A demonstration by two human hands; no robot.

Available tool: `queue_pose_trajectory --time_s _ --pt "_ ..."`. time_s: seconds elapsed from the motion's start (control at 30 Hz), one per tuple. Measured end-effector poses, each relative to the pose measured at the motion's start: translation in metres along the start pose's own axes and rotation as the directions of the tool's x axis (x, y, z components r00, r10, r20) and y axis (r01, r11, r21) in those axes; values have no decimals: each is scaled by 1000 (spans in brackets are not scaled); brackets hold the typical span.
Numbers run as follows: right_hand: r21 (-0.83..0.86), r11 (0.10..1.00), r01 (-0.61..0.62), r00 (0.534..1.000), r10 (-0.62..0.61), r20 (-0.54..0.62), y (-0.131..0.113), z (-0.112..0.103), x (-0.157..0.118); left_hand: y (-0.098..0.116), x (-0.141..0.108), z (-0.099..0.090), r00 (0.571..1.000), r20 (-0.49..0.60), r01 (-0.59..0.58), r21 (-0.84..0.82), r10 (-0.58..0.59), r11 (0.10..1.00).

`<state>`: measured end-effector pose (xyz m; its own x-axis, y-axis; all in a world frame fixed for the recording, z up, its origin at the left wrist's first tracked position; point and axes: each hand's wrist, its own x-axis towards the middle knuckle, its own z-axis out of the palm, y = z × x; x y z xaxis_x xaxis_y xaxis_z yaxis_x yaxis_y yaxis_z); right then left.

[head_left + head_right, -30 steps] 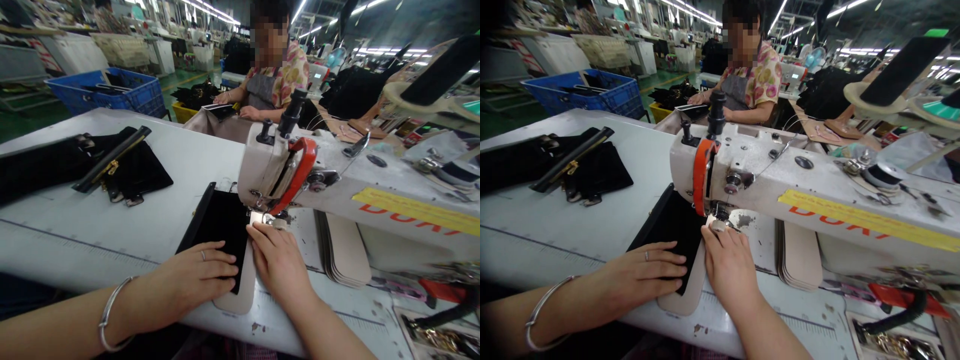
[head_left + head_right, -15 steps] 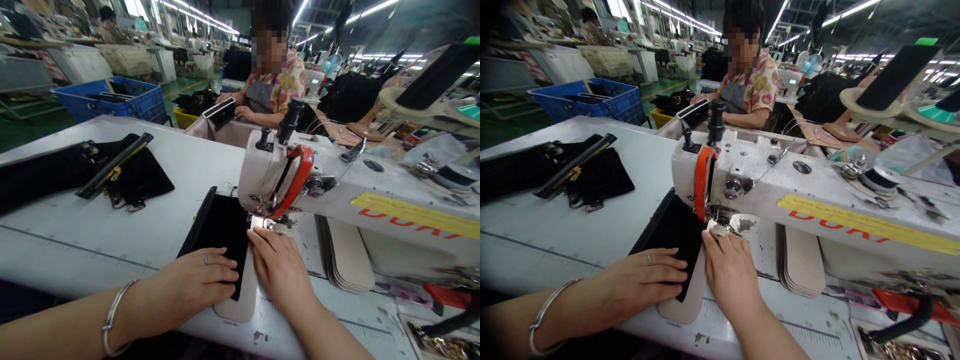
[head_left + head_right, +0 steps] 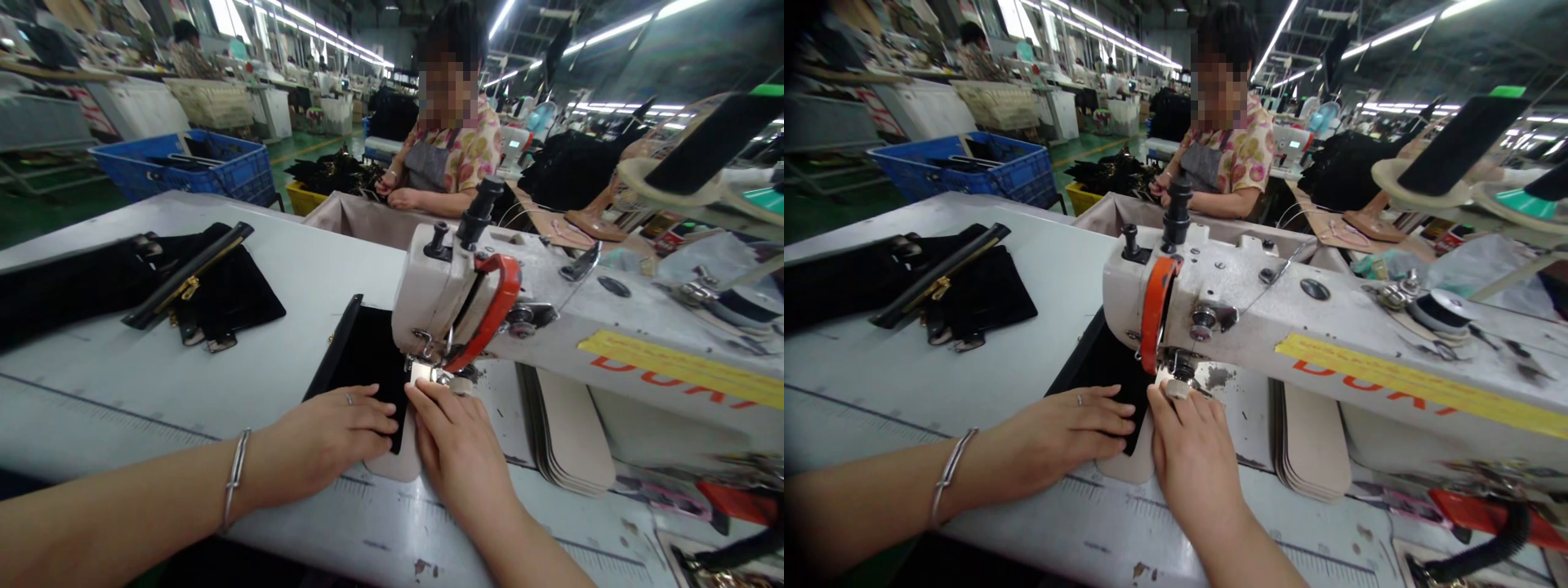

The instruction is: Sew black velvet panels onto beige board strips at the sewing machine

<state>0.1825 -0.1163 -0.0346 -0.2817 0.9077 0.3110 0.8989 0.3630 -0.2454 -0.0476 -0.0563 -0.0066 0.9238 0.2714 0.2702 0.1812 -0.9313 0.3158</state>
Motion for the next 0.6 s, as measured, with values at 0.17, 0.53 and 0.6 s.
queue_pose_trajectory --time_s 0.17,0.53,0.6 --pt "2 1000 -7 1000 7 11 -1 0 0 -10 8 0 1000 -27 10 21 -10 1000" --pt "-8 1000 12 1000 -12 -2 0 1 0 -36 21 12 999 -33 11 150 -6 989" --pt "-13 1000 13 1000 -13 -6 0 2 -1 -40 25 12 998 -55 18 141 -11 990"
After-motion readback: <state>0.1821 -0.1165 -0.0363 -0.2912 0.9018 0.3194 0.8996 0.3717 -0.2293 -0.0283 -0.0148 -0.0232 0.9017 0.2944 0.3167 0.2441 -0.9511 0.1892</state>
